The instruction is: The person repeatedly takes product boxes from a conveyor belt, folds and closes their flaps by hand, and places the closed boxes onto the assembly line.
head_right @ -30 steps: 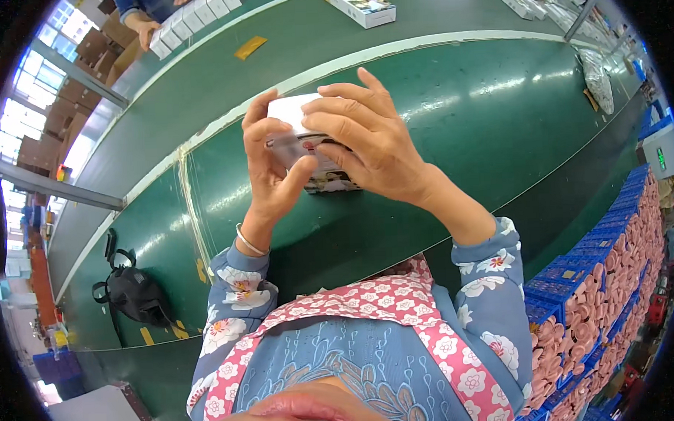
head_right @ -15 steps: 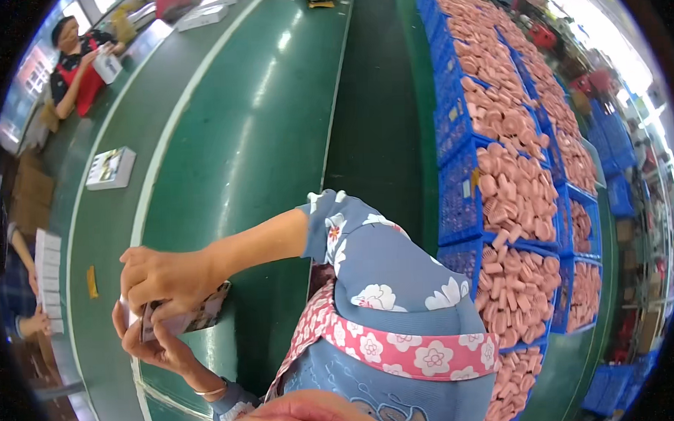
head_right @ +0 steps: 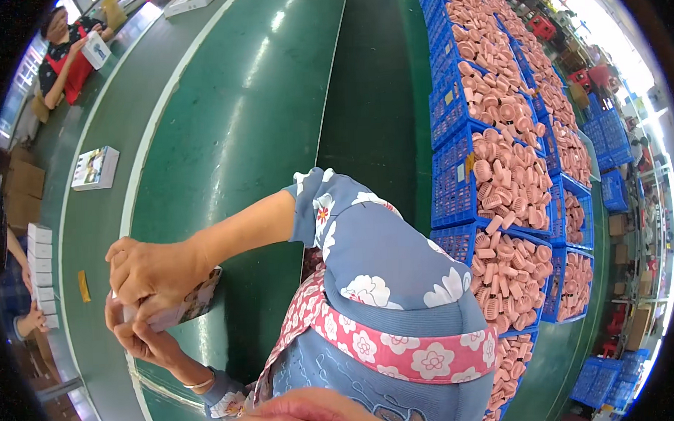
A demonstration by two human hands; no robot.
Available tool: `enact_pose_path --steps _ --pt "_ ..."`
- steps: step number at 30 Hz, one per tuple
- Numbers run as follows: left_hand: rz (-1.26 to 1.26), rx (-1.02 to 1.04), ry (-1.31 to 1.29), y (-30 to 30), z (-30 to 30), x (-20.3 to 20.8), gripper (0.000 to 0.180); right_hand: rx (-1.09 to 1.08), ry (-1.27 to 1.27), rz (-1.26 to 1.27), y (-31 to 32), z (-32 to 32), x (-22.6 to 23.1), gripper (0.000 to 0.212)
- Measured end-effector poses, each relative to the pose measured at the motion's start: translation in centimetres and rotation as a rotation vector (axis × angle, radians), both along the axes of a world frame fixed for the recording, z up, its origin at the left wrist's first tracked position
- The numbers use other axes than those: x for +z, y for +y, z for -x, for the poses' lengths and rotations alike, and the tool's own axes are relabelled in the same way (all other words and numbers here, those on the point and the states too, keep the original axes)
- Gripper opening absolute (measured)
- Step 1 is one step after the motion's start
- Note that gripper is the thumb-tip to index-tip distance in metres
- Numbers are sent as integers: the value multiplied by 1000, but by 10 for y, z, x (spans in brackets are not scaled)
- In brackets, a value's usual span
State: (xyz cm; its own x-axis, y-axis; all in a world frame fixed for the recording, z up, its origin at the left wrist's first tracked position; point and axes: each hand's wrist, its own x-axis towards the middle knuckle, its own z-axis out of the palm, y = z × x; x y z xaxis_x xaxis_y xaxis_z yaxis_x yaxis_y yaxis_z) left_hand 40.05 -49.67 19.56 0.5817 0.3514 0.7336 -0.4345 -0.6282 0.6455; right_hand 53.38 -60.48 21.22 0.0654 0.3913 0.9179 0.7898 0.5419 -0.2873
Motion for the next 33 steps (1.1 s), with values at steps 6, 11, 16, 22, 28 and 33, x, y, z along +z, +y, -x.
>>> enact_pose_path --steps 6,11,16,22,28,33 --pt "139 120 -6 -3 -20 -20 21 84 223 20 13 -15 -30 23" --pt "104 218 -70 17 -30 -30 40 -158 325 259 -2 -13 -59 92" --pt "170 56 322 17 -10 -74 81 235 880 643 -10 -13 -98 68" --pt "440 179 397 16 34 -52 70 319 650 775 15 -10 -87 72" --pt "-9 1069 616 105 161 9 55 -181 237 620 78 -62 -69 75" --pt "-95 1542 929 183 257 20 64 -592 77 647 186 -132 -25 99"
